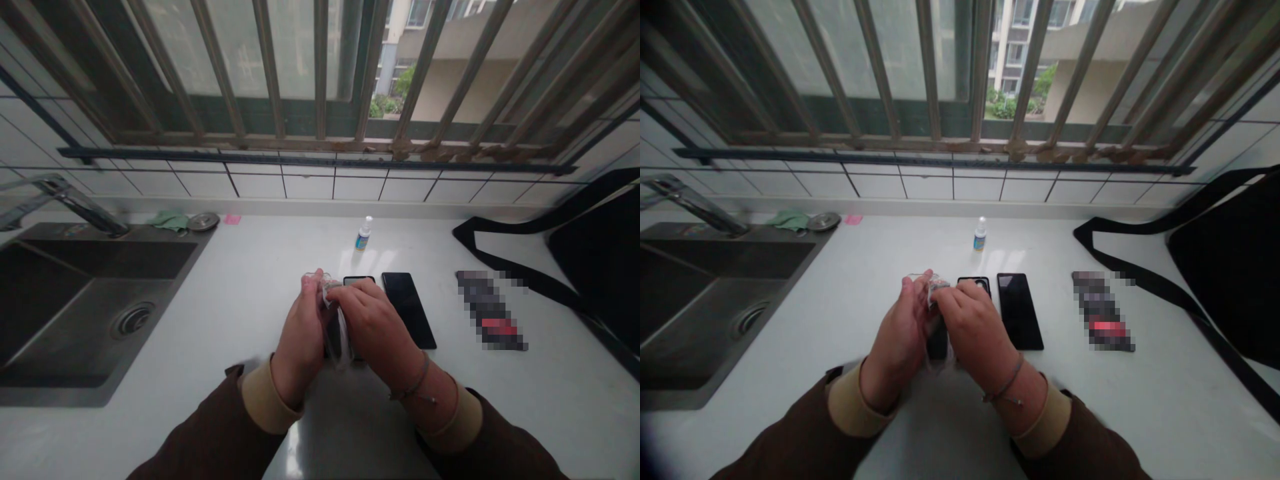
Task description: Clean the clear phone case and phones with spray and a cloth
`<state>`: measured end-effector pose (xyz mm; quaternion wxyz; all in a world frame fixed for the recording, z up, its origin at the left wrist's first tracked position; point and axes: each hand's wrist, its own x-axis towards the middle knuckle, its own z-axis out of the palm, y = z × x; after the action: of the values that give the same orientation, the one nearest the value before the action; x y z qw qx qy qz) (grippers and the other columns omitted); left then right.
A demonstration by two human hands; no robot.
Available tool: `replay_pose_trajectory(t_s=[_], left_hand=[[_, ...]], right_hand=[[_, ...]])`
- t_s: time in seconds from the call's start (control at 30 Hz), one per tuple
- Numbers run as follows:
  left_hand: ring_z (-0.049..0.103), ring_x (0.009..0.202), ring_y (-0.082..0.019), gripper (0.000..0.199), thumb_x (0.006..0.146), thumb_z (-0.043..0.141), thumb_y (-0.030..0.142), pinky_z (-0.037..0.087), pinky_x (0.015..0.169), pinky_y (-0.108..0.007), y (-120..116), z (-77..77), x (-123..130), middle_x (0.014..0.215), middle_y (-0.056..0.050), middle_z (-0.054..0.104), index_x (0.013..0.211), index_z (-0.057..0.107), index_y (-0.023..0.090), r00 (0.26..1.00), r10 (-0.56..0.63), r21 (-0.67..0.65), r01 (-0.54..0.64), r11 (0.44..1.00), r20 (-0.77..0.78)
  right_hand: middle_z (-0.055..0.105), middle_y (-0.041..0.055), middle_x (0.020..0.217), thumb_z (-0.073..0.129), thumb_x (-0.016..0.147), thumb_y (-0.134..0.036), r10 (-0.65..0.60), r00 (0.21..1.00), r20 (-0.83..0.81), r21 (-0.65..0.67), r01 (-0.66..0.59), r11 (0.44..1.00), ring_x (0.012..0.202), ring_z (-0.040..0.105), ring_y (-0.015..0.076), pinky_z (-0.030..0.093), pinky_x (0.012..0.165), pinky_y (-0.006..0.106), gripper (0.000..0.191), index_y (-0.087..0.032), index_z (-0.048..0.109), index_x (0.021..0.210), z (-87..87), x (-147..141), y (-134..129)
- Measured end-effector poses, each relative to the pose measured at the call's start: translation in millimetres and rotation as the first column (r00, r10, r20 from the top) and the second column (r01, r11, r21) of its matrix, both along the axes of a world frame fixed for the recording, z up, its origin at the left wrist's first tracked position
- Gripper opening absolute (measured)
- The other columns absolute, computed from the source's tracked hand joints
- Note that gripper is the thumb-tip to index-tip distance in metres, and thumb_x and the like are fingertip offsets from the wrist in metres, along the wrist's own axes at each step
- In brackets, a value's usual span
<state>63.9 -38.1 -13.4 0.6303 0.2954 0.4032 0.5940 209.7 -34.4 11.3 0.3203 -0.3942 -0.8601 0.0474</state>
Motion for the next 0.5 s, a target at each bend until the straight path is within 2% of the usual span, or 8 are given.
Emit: replay_pose_trajectory(t_s=[0.13, 0.27, 0.37, 0.5], left_hand=[[0.069, 0.132, -0.028, 0.067, 0.108, 0.04, 0.069, 0.045, 0.125, -0.048, 7.2, 15.9, 1.1, 0.137, -0.018, 0.073, 0.143, 0.063, 0.017, 0.987, 0.153, -0.082, -0.148, 0.986, 0.057], [0.07, 0.126, -0.026, 0.066, 0.109, 0.035, 0.067, 0.044, 0.125, -0.047, 15.1, 30.8, -5.1, 0.131, -0.019, 0.072, 0.141, 0.061, 0.014, 0.951, 0.294, 0.042, -0.299, 0.953, 0.096], [0.072, 0.12, -0.024, 0.068, 0.108, 0.035, 0.07, 0.045, 0.124, -0.044, 18.7, 36.5, -10.3, 0.125, -0.016, 0.072, 0.139, 0.062, 0.015, 0.92, 0.374, 0.12, -0.387, 0.914, 0.12], [0.071, 0.12, -0.023, 0.067, 0.108, 0.036, 0.069, 0.046, 0.123, -0.044, 19.7, 35.7, -11.6, 0.123, -0.016, 0.072, 0.138, 0.062, 0.015, 0.927, 0.354, 0.112, -0.368, 0.923, 0.125]], right_hand=[[0.075, 0.0093, 0.099, 0.058, 0.106, -0.008, 0.093, 0.995, 0.048, -0.028, -0.092, 0.995, 0.091, 0.059, 0.0268, 0.052, 0.09, 0.041, 0.014, -0.016, 0.069, 0.111, -0.2, -3.3, -4.1], [0.071, 0.008, 0.089, 0.052, 0.104, -0.003, 0.162, 0.986, 0.038, -0.075, -0.158, 0.985, 0.086, 0.056, 0.0259, 0.051, 0.082, 0.039, 0.022, -0.015, 0.07, 0.103, -2.9, -6.4, -8.0], [0.07, 0.0073, 0.088, 0.049, 0.103, 0.0, 0.235, 0.969, -0.08, -0.149, -0.245, 0.958, 0.086, 0.057, 0.0241, 0.05, 0.078, 0.035, 0.026, -0.015, 0.07, 0.105, -2.0, -7.8, -11.3], [0.072, 0.0055, 0.093, 0.053, 0.104, -0.006, 0.204, 0.932, -0.301, -0.303, -0.296, 0.906, 0.089, 0.063, 0.0215, 0.05, 0.079, 0.033, 0.024, -0.018, 0.072, 0.11, 4.7, -7.1, -15.7]])
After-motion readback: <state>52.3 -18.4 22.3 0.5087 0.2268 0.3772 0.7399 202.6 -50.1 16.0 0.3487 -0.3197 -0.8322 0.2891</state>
